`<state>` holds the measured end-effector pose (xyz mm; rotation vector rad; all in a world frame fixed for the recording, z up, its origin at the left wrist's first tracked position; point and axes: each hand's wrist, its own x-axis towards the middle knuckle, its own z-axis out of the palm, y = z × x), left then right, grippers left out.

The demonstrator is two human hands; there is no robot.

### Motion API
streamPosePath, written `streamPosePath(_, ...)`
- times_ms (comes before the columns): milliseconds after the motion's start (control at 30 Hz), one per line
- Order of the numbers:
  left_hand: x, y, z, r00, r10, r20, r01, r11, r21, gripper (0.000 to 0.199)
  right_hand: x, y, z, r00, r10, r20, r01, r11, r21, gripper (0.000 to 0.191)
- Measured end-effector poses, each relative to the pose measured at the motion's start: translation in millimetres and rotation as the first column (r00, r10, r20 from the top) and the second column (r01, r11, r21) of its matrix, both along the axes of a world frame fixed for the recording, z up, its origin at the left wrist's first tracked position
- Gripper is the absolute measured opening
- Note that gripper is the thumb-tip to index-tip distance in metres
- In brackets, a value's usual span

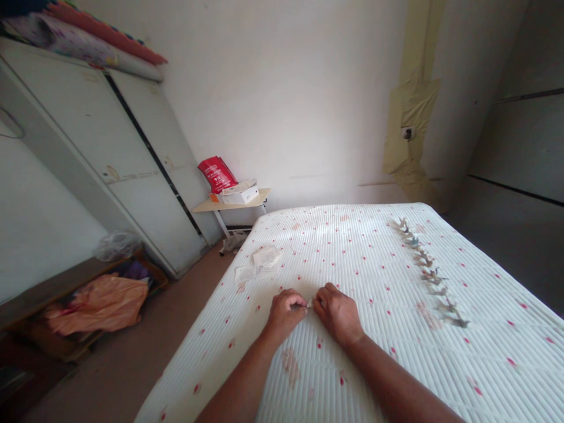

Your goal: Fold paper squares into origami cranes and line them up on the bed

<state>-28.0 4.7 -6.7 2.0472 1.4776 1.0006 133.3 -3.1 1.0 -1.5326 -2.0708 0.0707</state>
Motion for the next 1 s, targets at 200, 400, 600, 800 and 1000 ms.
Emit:
streamPosePath(200,-0.1,-1.0,2.5,0.999,-0.012,0.052,0.012,1.0,-0.006,0.01,-0.2,-0.8,1.6,1.0,-0.006,0.015,0.007,1.0,-0.011,0.025)
streamPosePath(400,-0.5,0.9,0.0,1.0,-0.001,0.03,0.002,1.0,-0.017,0.011,-0.9,-0.5,0.8,1.0,0.006,-0.007,-0.006,1.0,0.018,0.029)
streamPosePath(600,-0.3,-0.1,2.1,0.999,-0.027,0.023,0.027,1.0,0.003,0.015,-0.4,0.9,-1.6,1.0,0.001,-0.008,-0.001,1.0,0.029,0.03)
streamPosePath(800,0.2,-1.1,3.8,1.0,-0.011,0.0,0.011,1.0,-0.013,0.015,-0.1,1.1,-3.4,1.0,0.008,-0.028,-0.007,0.999,0.031,0.03)
streamPosePath(1000,-0.8,-2.0,4.6,1.0,0.003,-0.021,-0.002,1.0,0.007,0.026,0.8,0.0,-1.1,1.0,-0.001,0.002,0.001,1.0,-0.015,0.027)
